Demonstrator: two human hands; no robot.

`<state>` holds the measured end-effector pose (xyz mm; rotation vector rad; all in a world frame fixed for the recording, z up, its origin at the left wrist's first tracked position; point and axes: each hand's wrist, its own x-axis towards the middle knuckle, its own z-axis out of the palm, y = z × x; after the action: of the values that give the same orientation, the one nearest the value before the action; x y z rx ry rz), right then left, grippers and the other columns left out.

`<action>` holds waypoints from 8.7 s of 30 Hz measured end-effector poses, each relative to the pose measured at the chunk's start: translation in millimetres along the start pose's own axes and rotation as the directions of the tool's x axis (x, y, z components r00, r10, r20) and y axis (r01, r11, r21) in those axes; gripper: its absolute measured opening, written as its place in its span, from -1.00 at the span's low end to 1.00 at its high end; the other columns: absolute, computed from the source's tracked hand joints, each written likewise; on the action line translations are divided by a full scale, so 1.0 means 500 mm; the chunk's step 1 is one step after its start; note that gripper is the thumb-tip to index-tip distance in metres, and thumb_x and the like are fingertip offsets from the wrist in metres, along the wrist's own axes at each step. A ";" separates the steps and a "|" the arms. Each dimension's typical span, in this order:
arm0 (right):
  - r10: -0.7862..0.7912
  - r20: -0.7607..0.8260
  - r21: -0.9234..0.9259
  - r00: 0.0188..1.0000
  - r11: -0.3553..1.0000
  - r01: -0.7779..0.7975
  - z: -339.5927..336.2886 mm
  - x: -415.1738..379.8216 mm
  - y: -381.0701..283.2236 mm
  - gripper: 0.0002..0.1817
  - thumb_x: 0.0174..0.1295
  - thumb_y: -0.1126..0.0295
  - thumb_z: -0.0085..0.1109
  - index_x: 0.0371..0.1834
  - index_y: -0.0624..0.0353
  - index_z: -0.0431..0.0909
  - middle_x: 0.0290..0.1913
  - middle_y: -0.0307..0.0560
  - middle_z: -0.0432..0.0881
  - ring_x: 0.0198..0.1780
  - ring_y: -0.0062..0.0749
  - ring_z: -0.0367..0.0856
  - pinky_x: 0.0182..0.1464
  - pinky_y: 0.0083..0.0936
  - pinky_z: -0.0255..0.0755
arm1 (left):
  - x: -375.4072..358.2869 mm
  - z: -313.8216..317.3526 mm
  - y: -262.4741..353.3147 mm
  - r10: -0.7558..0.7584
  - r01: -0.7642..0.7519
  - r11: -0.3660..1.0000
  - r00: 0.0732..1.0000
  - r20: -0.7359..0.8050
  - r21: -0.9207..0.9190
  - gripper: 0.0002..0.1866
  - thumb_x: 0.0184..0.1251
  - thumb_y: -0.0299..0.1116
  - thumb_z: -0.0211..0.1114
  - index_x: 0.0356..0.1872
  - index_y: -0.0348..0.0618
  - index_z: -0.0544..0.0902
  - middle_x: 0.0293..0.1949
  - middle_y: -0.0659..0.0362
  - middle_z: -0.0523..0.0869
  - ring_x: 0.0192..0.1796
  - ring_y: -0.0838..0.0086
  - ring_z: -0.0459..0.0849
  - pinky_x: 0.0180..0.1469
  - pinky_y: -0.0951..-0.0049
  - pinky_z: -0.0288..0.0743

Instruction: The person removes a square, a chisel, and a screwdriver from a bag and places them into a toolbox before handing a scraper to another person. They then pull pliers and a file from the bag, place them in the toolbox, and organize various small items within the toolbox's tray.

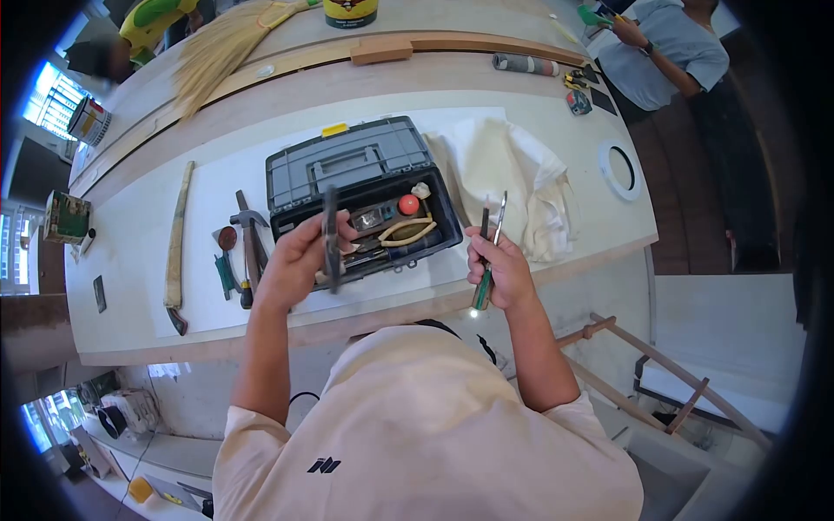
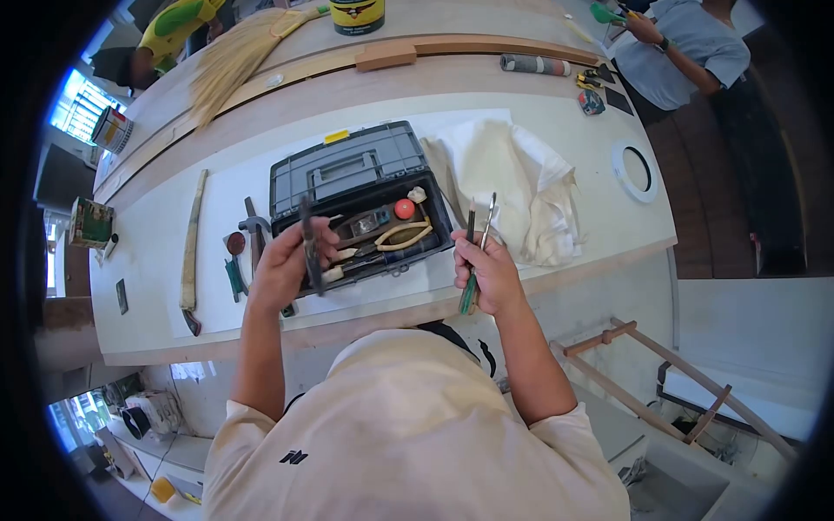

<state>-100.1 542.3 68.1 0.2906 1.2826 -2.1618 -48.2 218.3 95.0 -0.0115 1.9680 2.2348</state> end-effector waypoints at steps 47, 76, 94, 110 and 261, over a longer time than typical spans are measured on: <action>-0.056 0.439 -0.898 0.897 0.013 0.440 0.112 0.186 -0.021 -0.78 0.31 0.46 0.17 -0.02 0.23 0.66 -0.14 0.00 0.66 -0.12 -0.20 0.64 -0.03 -0.43 0.49 | -0.227 -0.083 -0.068 0.012 0.232 0.853 0.887 -0.462 0.468 -0.90 0.35 -0.57 0.20 -0.16 -0.30 0.61 -0.34 0.13 0.62 -0.34 0.40 0.56 -0.23 0.49 0.42; 0.158 -0.169 -0.902 0.973 -0.422 -0.089 0.197 0.207 0.042 -0.38 -0.12 -0.11 0.49 -0.27 0.27 0.63 -0.14 0.16 0.68 -0.13 -0.05 0.69 -0.04 -0.22 0.56 | -0.243 -0.230 -0.175 0.104 0.419 0.699 0.742 -0.662 0.579 -0.59 0.22 -0.61 0.06 0.13 -0.26 0.52 -0.11 -0.18 0.50 -0.04 -0.09 0.55 0.07 0.13 0.45; -0.605 -0.487 -0.849 0.629 0.497 -0.179 -0.362 0.049 -0.121 -0.70 0.16 0.35 0.33 -0.15 0.35 0.61 -0.36 -0.08 0.66 -0.42 -0.40 0.62 -0.31 -0.45 0.53 | -0.211 -0.174 -0.057 0.381 0.236 0.713 0.660 -0.647 0.661 -0.79 0.41 -0.52 0.16 0.00 -0.33 0.59 -0.10 0.06 0.65 -0.10 0.36 0.63 -0.06 0.40 0.50; -0.569 -0.194 -0.896 0.799 0.434 0.092 -0.479 0.191 -0.317 -0.78 0.17 0.37 0.24 -0.16 0.19 0.68 -0.30 -0.01 0.73 -0.26 -0.30 0.70 -0.14 -0.41 0.54 | 0.552 0.690 -0.287 -0.114 0.324 0.694 0.931 -0.347 0.643 -0.41 0.11 -0.14 0.41 0.01 -0.47 0.54 -0.09 -0.24 0.66 -0.11 -0.06 0.69 -0.04 0.29 0.55; -0.074 0.105 0.175 0.992 0.983 0.055 -0.108 0.084 -0.086 -0.71 0.49 0.26 -0.03 0.07 0.22 0.54 -0.07 -0.03 0.69 -0.06 -0.35 0.69 0.05 -0.38 0.56 | 0.136 0.306 -0.136 -0.098 0.102 0.991 0.994 -0.050 0.083 -0.83 0.36 -0.36 0.31 -0.27 -0.29 0.66 -0.48 0.38 0.56 -0.44 0.73 0.37 -0.39 0.62 0.28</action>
<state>-165.4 587.5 51.9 0.1968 1.0593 -2.3138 -90.8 385.1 40.5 -0.1485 2.0369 2.1052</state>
